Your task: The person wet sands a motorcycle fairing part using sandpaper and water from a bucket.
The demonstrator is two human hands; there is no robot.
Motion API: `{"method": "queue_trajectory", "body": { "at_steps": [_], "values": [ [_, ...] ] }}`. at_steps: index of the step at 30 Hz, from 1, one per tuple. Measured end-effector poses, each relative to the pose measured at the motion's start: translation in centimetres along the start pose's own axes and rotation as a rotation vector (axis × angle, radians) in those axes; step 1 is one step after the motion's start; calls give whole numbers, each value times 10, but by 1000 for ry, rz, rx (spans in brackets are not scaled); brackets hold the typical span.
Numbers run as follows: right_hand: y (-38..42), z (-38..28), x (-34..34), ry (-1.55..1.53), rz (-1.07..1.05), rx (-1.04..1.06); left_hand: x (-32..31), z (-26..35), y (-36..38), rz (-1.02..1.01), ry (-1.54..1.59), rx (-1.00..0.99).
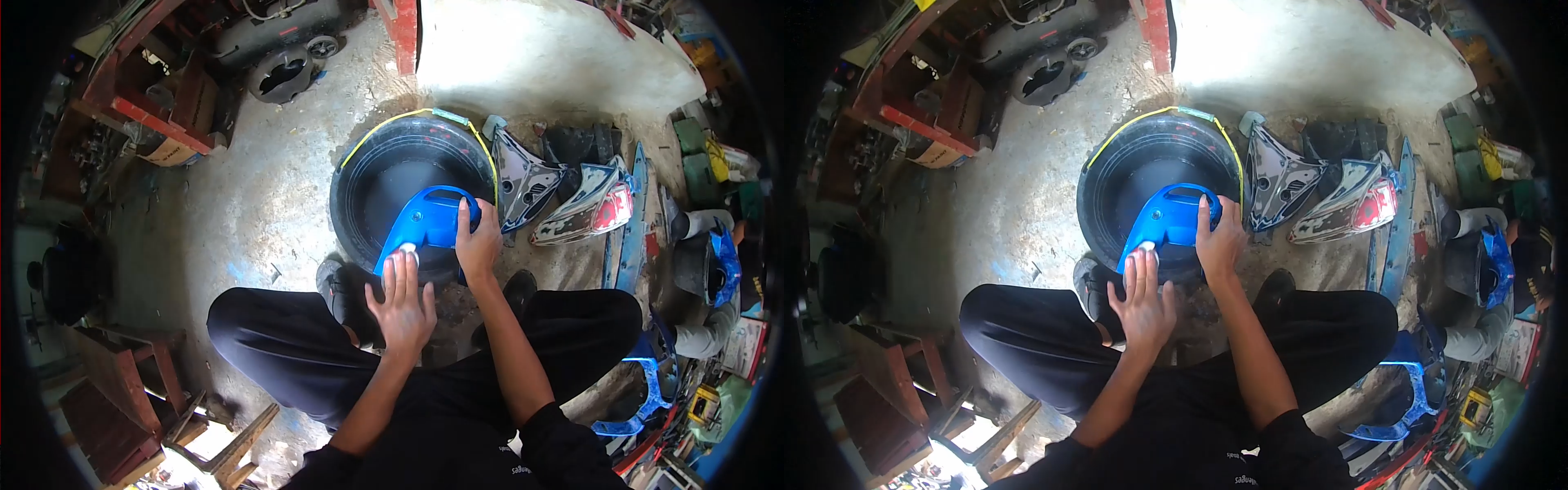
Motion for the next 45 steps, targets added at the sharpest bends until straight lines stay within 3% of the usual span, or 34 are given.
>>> {"method": "queue_trajectory", "body": {
  "at_steps": [9, 15, 21, 24, 28, 33, 36, 41, 45],
  "values": [
    [1, 5, -3, -24, -34, -3, -6, 8, -94, 115, 186, 57],
    [2, 1, 1, 10, 1, -7, -3, -28, 5, -8, 25, 108],
    [1, 6, -3, -2, -13, 5, -11, 3, -100, 42, 232, 39],
    [0, 4, -3, 19, 0, 6, -5, 0, -73, 34, 194, -24],
    [-2, 2, -2, 25, 16, -4, 1, -24, 9, -20, -5, 48],
    [1, 5, -1, -25, 5, 9, 0, 1, -72, 59, 224, 23],
    [0, 7, -4, -11, -30, -23, -14, 9, -104, 67, 194, -24],
    [-2, 5, -8, 40, -32, -28, -2, -22, -6, 12, 64, -7],
    [0, 5, -4, -14, -41, -39, 2, -13, -25, 57, 107, 38]
  ]
}}
Point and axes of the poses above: each hand's wrist, its own y-axis away from the middle knuckle, its own x-axis out of the back of the hand, z = x × y, the point moved 7 cm from there along -y, towards the middle knuckle
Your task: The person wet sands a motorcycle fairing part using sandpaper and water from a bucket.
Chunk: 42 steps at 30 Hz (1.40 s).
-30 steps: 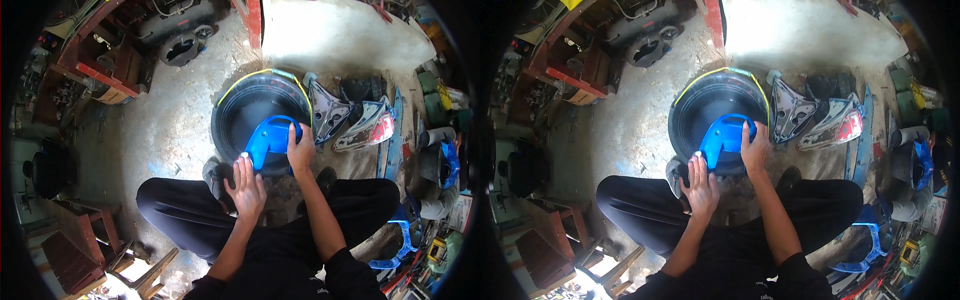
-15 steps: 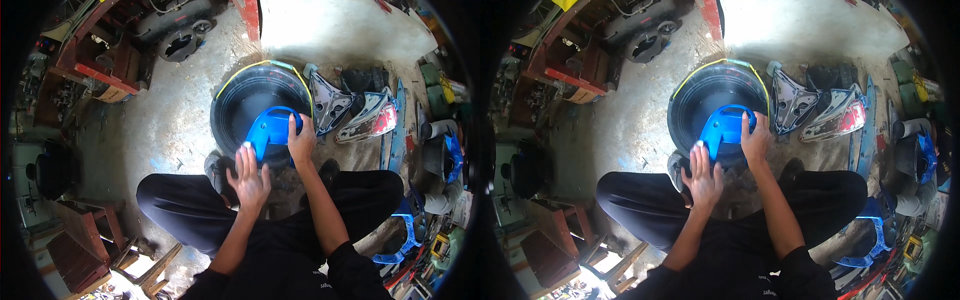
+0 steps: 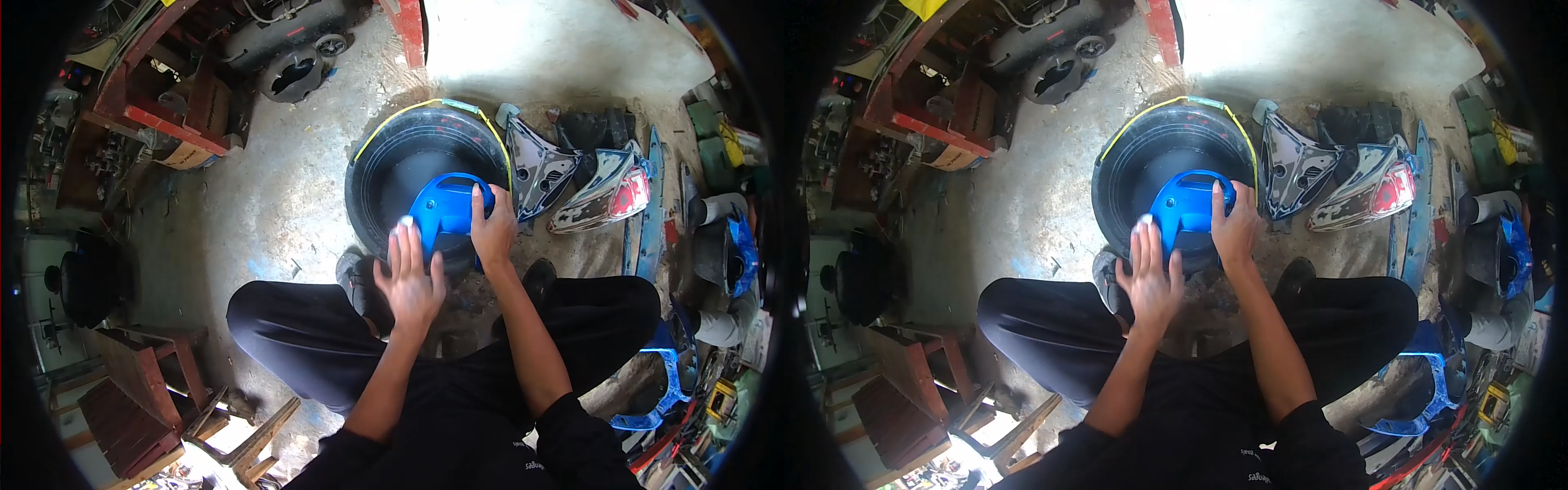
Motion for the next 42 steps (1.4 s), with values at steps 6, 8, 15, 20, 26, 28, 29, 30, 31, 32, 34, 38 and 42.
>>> {"method": "queue_trajectory", "body": {
  "at_steps": [6, 8, 15, 20, 26, 28, 29, 30, 31, 32, 34, 38, 42],
  "values": [
    [-1, -2, 1, 16, 28, 33, -5, 7, -44, -26, 97, -32],
    [-2, -5, 1, 18, 36, 36, -2, -16, 6, -55, 2, -6],
    [1, -3, 5, -38, 50, 29, -4, 9, -51, -42, 150, 21],
    [0, -2, 2, 13, 44, 6, -10, 18, -41, -36, 64, -56],
    [4, -1, 6, -40, 47, 4, -4, 5, 9, -91, 2, -1],
    [1, -4, 6, -43, 55, 20, -5, 23, -35, -34, 51, -26],
    [1, -1, 5, -36, 39, -1, -9, 32, -57, -16, 77, -45],
    [0, 1, 4, -28, 24, -22, -14, 37, -72, -12, 77, -59],
    [4, 2, 0, -20, 28, -17, -18, 42, -80, -9, 78, -72],
    [10, 1, -5, -35, 37, -8, -13, 35, -65, -44, 61, -69],
    [-1, 2, 3, -45, 53, -34, -5, 20, -24, -80, 12, -86],
    [4, 2, 9, -73, 132, -1, -8, -13, 20, -139, -31, -7],
    [2, 3, 6, -93, 34, -61, -14, 25, -53, -82, 21, -41]
  ]
}}
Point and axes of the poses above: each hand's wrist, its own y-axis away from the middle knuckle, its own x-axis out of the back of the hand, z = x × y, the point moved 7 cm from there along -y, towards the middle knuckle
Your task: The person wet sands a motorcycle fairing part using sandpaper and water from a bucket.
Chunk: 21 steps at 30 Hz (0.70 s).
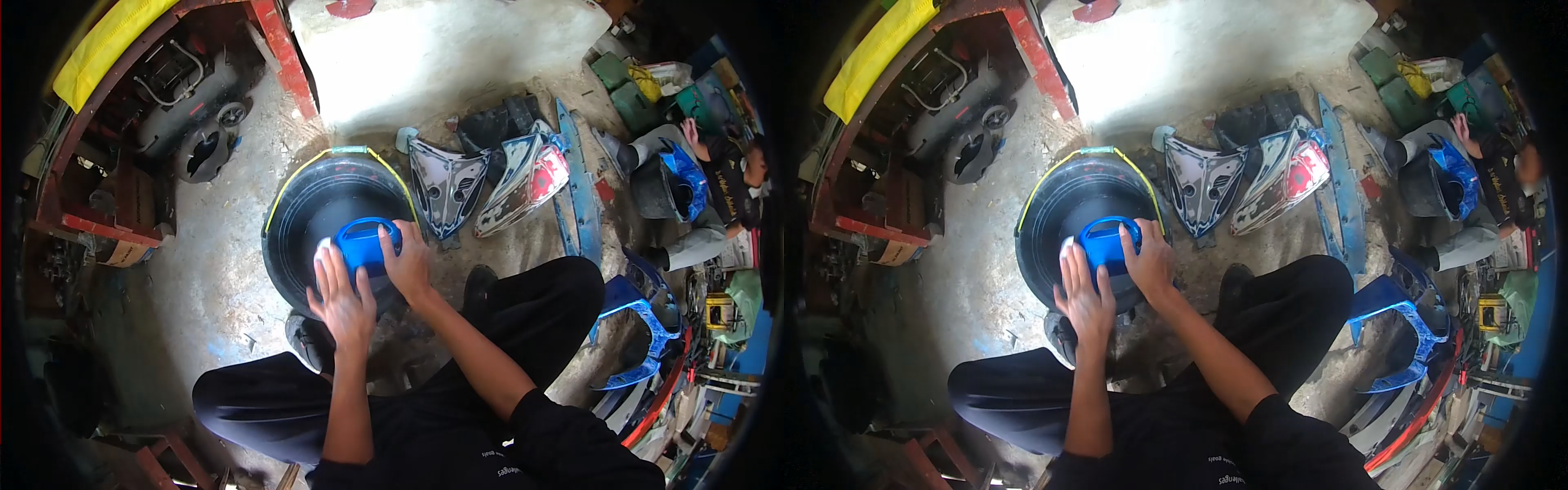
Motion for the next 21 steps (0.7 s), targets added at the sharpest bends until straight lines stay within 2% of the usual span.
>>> {"method": "queue_trajectory", "body": {
  "at_steps": [4, 5, 9, 11, 15, 17, 19, 21],
  "values": [
    [2, 2, -2, 4, -15, -9, -4, 16, -44, -59, 46, -48],
    [0, 2, -2, 0, 1, -2, 0, 16, -31, -13, 61, -81],
    [0, -1, 0, 3, -14, -44, -3, -11, 47, -37, -141, 3],
    [0, -1, 0, -8, -17, -64, -6, -14, 56, -73, -182, 17],
    [0, -2, 2, -7, 6, -28, 2, 13, -5, 25, -19, 15],
    [-1, 0, 0, 7, -3, -16, -9, 16, -38, -19, 49, 27],
    [-2, -2, 0, -2, 16, -6, -9, 15, -42, -30, 63, 49],
    [-1, -3, -1, 25, 18, -16, 0, 9, -14, 60, 0, 0]
  ]
}}
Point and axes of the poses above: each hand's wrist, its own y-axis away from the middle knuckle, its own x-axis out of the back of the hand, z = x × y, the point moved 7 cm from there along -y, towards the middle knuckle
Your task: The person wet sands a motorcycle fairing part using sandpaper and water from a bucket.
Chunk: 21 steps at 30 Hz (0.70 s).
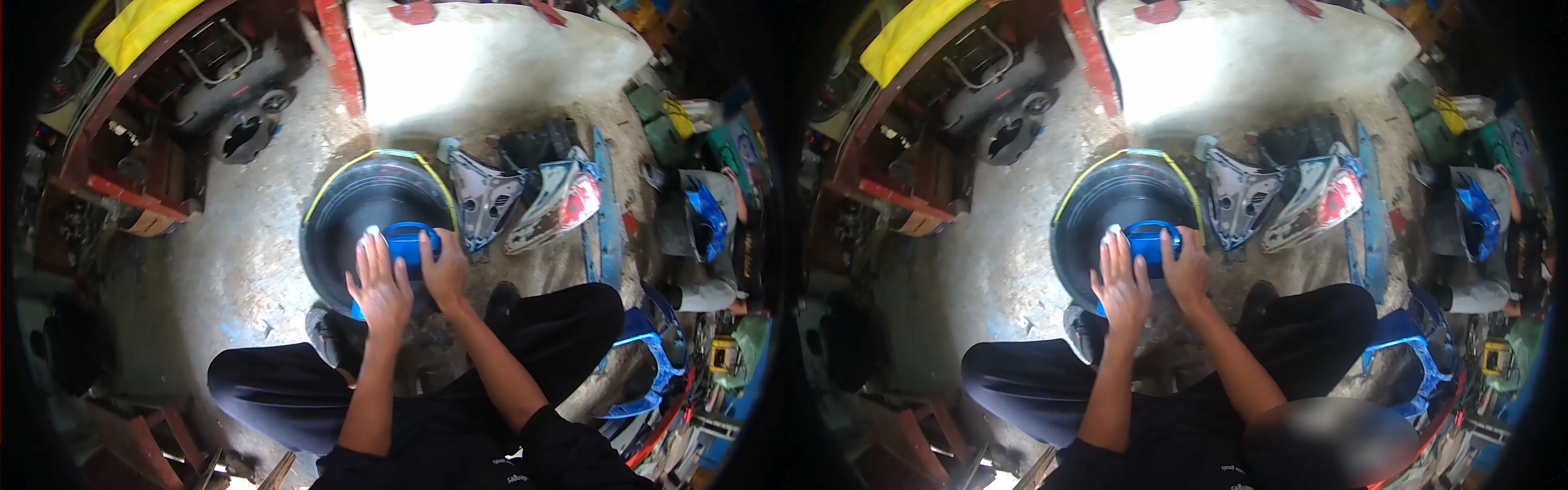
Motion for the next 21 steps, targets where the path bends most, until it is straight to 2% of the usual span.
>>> {"method": "queue_trajectory", "body": {
  "at_steps": [5, 8, 9, 12, 16, 19, 21],
  "values": [
    [0, -5, 2, -1, -3, 38, 8, -44, 92, -96, -113, 71],
    [2, -5, 3, 0, 4, 46, 13, -33, 69, -37, -34, 122],
    [2, -5, 2, -1, 36, 115, 15, -23, 50, -3, -30, 105],
    [2, -3, 2, 23, 23, 106, 4, -4, -3, 49, 80, 71],
    [-1, -5, 0, 12, 22, 109, 16, -15, 33, 25, 35, 59],
    [3, -7, 2, 14, 49, 111, 27, -34, 86, -56, -191, 98],
    [6, -3, 3, 21, 36, 92, 11, -31, 83, -14, -108, 112]
  ]
}}
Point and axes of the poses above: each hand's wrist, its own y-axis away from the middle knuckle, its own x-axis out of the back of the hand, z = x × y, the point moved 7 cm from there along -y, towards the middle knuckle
